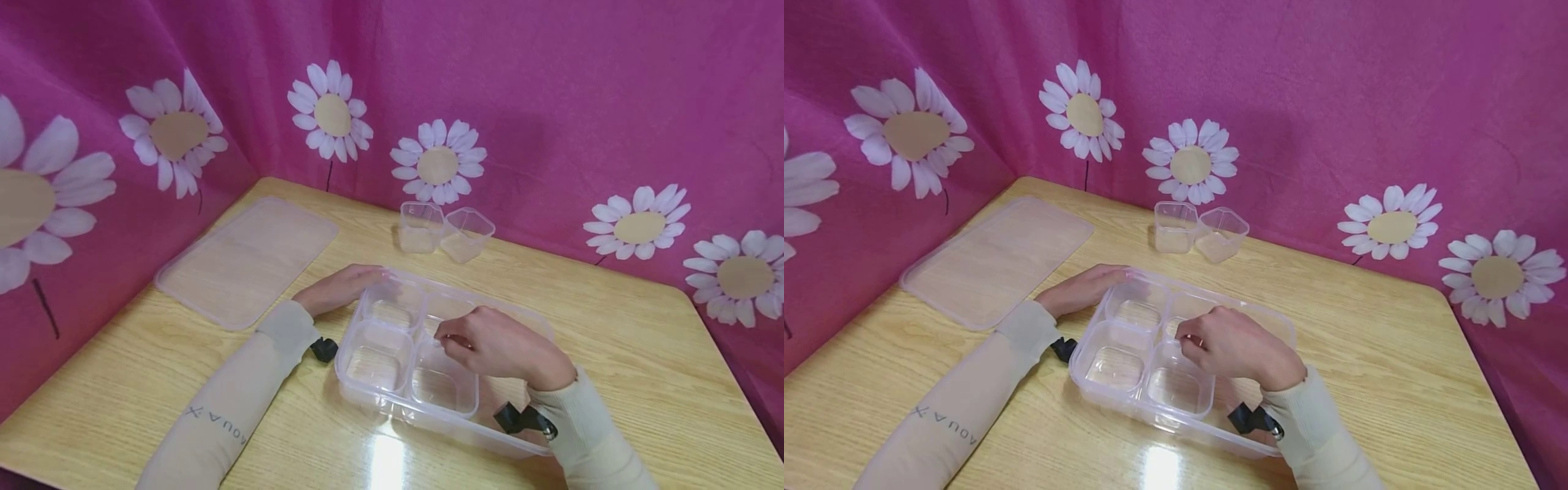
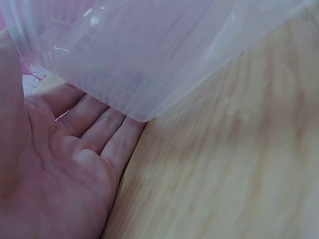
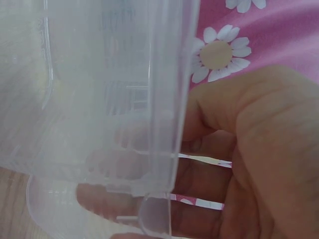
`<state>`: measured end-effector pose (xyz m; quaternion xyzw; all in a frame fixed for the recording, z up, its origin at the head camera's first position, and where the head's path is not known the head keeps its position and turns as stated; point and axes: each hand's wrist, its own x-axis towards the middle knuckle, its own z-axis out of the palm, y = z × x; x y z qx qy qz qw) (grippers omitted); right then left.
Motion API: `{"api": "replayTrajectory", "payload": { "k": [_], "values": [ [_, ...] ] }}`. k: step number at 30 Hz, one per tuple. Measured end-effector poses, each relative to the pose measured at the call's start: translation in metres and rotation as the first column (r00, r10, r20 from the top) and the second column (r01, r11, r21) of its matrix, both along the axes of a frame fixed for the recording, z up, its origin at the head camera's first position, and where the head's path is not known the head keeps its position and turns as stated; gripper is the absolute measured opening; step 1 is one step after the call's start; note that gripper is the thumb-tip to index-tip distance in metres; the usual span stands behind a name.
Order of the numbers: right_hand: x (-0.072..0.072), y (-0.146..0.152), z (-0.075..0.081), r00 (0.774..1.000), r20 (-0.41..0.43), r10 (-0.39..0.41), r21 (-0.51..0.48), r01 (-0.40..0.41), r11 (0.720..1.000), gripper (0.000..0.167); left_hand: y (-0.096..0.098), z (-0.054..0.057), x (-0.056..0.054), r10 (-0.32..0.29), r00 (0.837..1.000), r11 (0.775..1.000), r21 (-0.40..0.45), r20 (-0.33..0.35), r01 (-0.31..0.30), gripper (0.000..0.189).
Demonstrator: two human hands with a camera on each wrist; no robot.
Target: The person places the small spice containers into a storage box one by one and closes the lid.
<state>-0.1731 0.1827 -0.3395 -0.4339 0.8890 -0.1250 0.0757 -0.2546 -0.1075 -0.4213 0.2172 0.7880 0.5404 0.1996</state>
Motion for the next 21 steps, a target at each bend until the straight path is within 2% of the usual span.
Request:
{"api": "replayTrajectory", "payload": {
  "k": [21],
  "values": [
    [0.0007,0.0005,0.0011,1.0,0.021,-0.007,0.001,0.007,1.0,0.017,-0.0005,-0.001,-0.0027,-0.023,1.0,1.0,0.0,-0.016,0.023,0.044]
  ]
}}
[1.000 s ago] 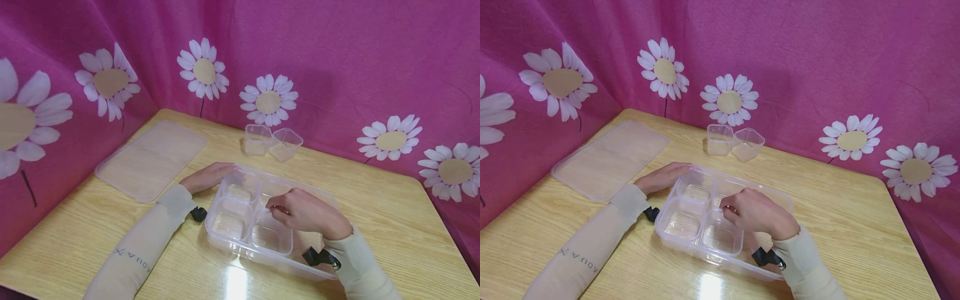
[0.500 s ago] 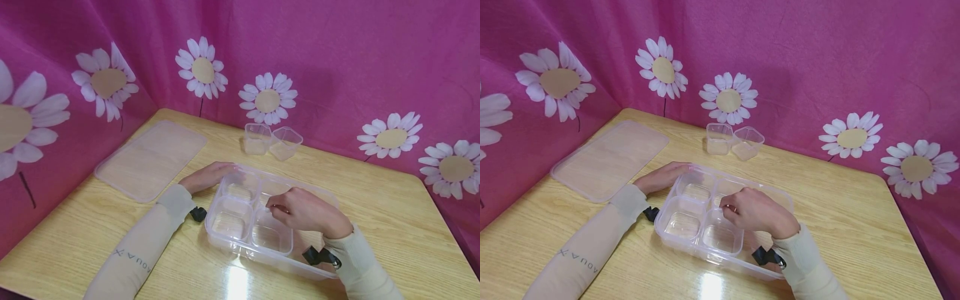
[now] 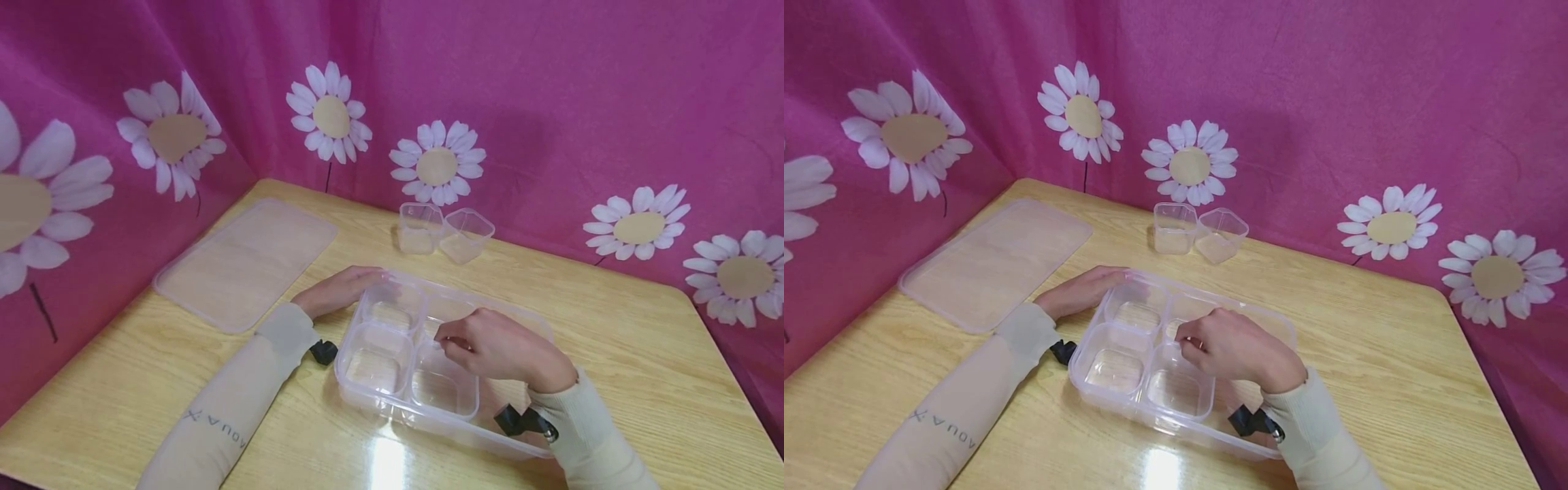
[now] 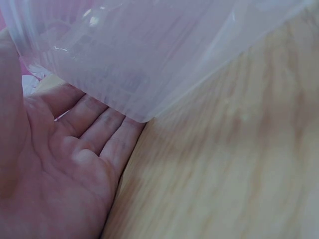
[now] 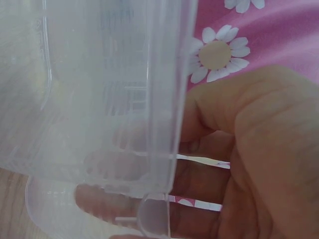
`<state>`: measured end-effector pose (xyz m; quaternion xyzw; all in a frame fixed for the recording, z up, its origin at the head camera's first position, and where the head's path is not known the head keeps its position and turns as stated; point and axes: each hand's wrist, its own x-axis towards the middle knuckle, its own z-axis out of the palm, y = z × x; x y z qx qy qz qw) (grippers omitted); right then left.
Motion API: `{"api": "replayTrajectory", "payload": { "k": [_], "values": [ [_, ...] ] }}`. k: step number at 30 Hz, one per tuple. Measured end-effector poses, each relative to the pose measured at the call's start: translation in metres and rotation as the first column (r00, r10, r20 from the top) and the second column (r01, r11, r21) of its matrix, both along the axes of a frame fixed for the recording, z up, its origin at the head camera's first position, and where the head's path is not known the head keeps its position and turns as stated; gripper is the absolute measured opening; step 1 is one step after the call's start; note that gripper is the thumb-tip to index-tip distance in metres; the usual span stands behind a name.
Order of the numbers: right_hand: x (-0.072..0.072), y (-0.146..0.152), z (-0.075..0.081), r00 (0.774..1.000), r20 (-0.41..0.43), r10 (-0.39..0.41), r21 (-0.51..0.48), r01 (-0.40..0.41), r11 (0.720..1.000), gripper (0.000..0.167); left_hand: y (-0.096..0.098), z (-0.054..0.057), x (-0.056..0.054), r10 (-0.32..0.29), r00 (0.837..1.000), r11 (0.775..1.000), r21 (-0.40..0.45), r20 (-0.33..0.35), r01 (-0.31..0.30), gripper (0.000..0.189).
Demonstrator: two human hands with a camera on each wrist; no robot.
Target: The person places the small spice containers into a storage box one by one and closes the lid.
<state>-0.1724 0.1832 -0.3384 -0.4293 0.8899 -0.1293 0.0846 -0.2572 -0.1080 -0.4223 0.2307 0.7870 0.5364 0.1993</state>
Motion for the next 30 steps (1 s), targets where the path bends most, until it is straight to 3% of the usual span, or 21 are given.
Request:
{"api": "replayTrajectory", "payload": {
  "k": [30],
  "values": [
    [-0.0004,-0.0009,0.0001,1.0,0.012,0.003,-0.01,-0.003,1.0,0.019,0.0002,-0.0011,0.0002,-0.026,1.0,0.999,0.036,0.013,0.025,0.042]
  ]
}}
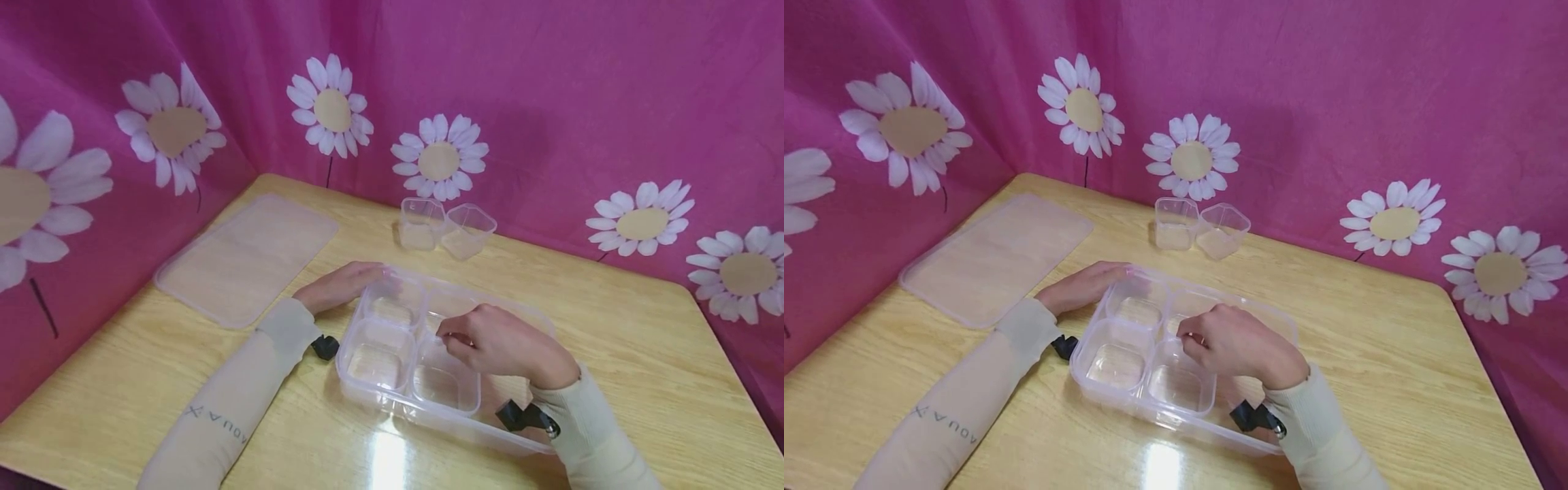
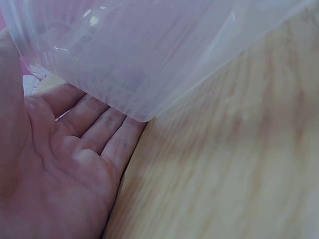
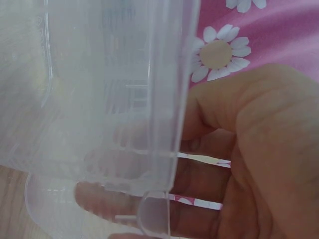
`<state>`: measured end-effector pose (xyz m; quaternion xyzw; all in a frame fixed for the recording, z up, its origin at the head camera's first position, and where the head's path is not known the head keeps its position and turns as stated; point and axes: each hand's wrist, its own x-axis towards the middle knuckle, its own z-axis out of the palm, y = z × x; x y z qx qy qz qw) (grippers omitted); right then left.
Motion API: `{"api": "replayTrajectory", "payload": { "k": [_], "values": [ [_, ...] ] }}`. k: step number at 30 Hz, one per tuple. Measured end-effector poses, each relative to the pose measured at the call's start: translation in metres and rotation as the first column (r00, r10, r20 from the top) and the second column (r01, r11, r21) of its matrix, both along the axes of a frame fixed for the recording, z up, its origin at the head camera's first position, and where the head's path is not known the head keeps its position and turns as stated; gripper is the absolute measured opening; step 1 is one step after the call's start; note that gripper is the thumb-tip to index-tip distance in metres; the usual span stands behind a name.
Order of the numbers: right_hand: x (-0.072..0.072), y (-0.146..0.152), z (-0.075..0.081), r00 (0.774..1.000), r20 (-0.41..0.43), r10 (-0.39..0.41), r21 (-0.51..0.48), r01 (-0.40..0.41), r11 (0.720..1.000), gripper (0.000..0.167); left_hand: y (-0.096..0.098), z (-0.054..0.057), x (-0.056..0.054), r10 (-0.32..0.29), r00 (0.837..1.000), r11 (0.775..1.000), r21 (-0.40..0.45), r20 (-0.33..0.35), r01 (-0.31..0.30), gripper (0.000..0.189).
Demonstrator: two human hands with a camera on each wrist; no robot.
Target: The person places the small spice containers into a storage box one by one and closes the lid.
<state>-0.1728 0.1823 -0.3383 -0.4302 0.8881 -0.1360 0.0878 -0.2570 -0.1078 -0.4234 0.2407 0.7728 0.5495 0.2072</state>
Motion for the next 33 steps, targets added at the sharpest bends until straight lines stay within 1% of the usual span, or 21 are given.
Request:
{"api": "replayTrajectory", "payload": {
  "k": [3,7,13,18,21,24,28,33],
  "values": [
    [-0.001,-0.001,0.002,1.0,-0.001,0.001,-0.001,-0.001,1.0,0.02,-0.002,0.001,-0.002,-0.001,1.0,1.0,0.004,-0.01,0.001,0.042],
    [-0.003,-0.003,0.003,1.0,-0.003,0.006,0.008,-0.006,1.0,0.019,-0.004,0.001,-0.001,0.011,1.0,1.0,-0.009,-0.028,-0.011,0.042],
    [-0.004,-0.005,0.005,1.0,-0.007,0.012,0.002,-0.012,1.0,0.018,-0.006,0.004,0.0,0.02,0.999,1.0,0.001,-0.026,-0.02,0.043],
    [-0.003,-0.005,0.006,0.999,-0.011,0.032,0.001,-0.032,0.999,0.018,-0.006,0.003,0.0,0.026,0.999,1.0,-0.011,-0.023,-0.026,0.043],
    [-0.001,-0.005,0.007,0.999,-0.036,0.04,-0.008,-0.04,0.999,0.014,-0.006,0.001,-0.001,0.035,0.999,0.999,-0.022,-0.01,-0.036,0.045],
    [0.001,-0.003,0.01,0.996,-0.088,0.029,-0.023,-0.031,0.999,0.012,-0.006,0.0,-0.002,0.039,0.999,0.999,-0.031,0.002,-0.039,0.046],
    [0.002,0.001,0.015,0.988,-0.155,0.007,-0.062,-0.017,0.998,0.015,-0.004,-0.001,-0.003,0.018,1.0,1.0,-0.015,0.009,-0.018,0.046],
    [-0.003,0.006,0.018,0.986,-0.167,-0.015,-0.129,-0.007,0.992,0.016,-0.003,-0.002,-0.003,-0.01,1.0,1.0,0.007,-0.003,0.01,0.045]
  ]
}}
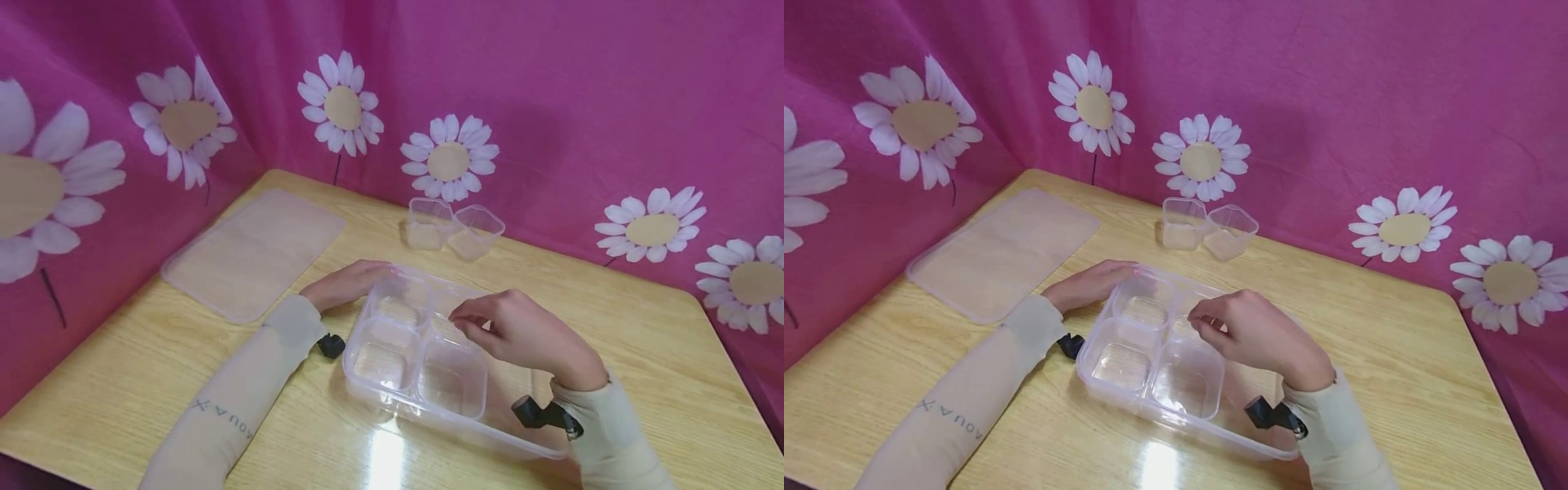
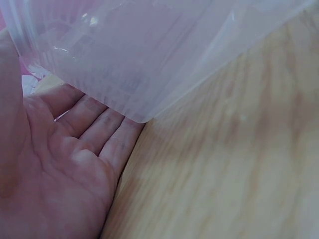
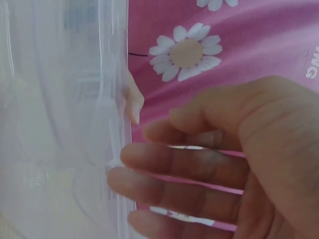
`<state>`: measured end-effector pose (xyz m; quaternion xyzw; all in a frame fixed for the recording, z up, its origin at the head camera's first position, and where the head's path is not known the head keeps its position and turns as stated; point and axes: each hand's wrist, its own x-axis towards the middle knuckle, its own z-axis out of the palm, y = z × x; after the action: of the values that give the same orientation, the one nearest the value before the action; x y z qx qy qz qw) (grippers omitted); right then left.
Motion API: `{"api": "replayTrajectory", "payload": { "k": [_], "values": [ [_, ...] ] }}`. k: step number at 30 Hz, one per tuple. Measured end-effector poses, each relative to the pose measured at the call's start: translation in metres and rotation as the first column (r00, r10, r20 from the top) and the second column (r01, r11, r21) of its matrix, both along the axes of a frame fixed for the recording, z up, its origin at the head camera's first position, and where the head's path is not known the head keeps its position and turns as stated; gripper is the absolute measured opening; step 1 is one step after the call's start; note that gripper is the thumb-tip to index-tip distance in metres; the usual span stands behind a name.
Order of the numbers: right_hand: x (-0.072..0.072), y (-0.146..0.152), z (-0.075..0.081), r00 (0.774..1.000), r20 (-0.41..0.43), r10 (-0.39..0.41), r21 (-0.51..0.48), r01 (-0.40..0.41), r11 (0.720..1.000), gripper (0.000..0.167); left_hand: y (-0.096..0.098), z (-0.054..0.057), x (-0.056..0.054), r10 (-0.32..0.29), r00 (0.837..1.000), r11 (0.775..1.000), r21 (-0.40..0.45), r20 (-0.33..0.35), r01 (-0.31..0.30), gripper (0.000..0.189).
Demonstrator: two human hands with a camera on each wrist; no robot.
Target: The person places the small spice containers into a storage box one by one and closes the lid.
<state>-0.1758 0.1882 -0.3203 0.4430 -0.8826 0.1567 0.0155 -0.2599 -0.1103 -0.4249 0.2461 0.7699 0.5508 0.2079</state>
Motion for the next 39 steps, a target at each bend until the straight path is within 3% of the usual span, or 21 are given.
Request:
{"api": "replayTrajectory", "payload": {
  "k": [6,13,24,31,39],
  "values": [
    [-0.017,0.004,0.005,1.0,0.007,-0.023,-0.035,0.023,0.999,0.015,-0.001,-0.001,0.002,0.01,1.0,1.0,-0.014,-0.007,-0.01,0.046],
    [-0.045,0.009,0.014,0.989,0.03,-0.143,-0.042,0.144,0.989,0.016,0.0,-0.004,0.001,-0.007,1.0,1.0,0.01,0.012,0.007,0.045],
    [-0.09,0.013,0.01,0.98,-0.05,-0.191,-0.037,0.189,0.981,0.014,0.001,-0.008,0.0,0.028,0.999,0.999,-0.035,0.02,-0.027,0.053],
    [-0.121,0.007,0.009,0.952,0.007,-0.305,-0.02,0.305,0.952,0.023,-0.002,-0.004,0.001,0.036,0.999,0.998,-0.043,0.01,-0.036,0.053],
    [-0.141,-0.011,0.012,0.895,0.071,-0.44,-0.07,0.444,0.893,0.027,-0.002,-0.003,0.0,-0.004,1.0,1.0,0.026,0.003,0.004,0.047]
  ]
}}
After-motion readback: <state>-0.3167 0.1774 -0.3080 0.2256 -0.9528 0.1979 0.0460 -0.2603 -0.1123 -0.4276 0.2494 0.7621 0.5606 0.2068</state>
